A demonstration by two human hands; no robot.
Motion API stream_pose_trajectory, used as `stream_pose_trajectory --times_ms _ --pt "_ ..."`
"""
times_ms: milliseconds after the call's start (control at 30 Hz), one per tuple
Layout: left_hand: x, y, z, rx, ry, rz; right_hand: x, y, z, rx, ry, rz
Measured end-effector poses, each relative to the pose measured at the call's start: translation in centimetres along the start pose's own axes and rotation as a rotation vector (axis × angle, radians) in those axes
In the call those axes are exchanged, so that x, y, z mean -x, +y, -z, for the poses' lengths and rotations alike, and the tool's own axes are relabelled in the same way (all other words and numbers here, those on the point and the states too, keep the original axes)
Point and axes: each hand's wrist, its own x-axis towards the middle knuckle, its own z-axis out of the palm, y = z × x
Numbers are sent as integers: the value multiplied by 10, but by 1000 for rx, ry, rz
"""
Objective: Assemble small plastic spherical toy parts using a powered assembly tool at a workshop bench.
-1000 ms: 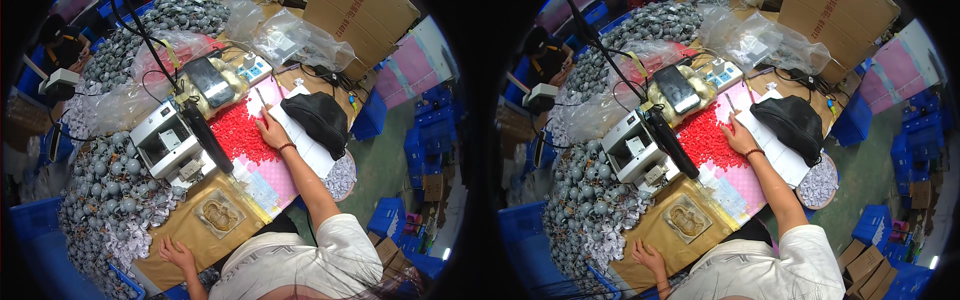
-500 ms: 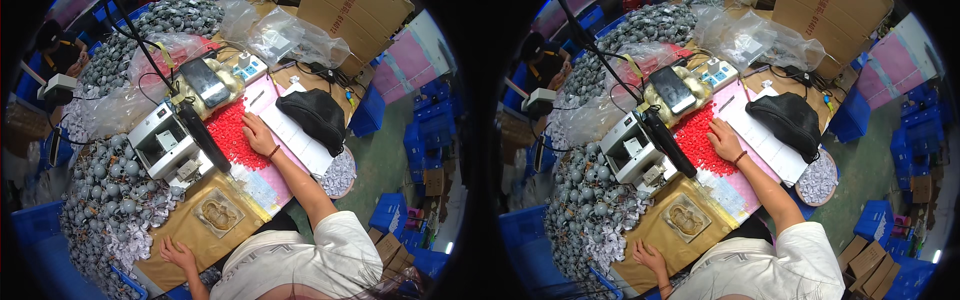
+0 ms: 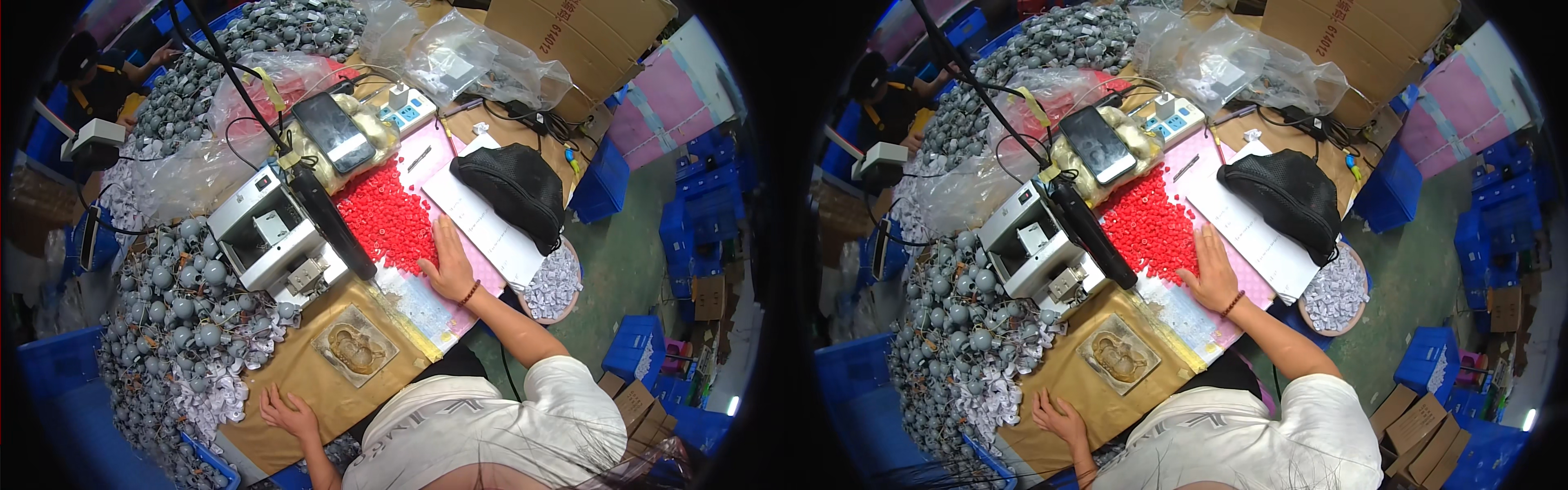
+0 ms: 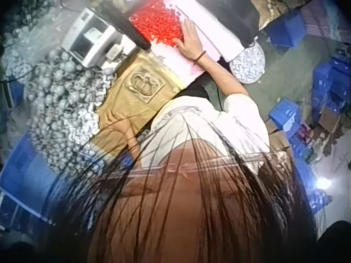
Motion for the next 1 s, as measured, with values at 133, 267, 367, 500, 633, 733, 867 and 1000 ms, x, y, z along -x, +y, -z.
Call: stream_pose_trajectory --times_ms 133,267,367,500,633,733,867,1000 --pt "0 0 -2 -7 5 -8 -31 -6 -21 -86 31 15" --pt "-3 5 -2 -11 1 -15 -62 -4 -20 -155 67 37" --pt "-1 1 -2 -23 6 -13 -79 -17 7 -193 6 83" --pt "2 2 -1 15 -2 3 -48 -9 55 -187 54 21" --pt "2 0 1 14 18 -9 37 18 43 -43 73 -115" --pt "-1 4 2 10 21 -9 65 18 22 75 -16 -130" --pt "0 3 3 21 26 -6 25 0 -11 -49 1 -117" --pt "-1 6 2 28 35 3 -40 -9 -12 -56 66 94"
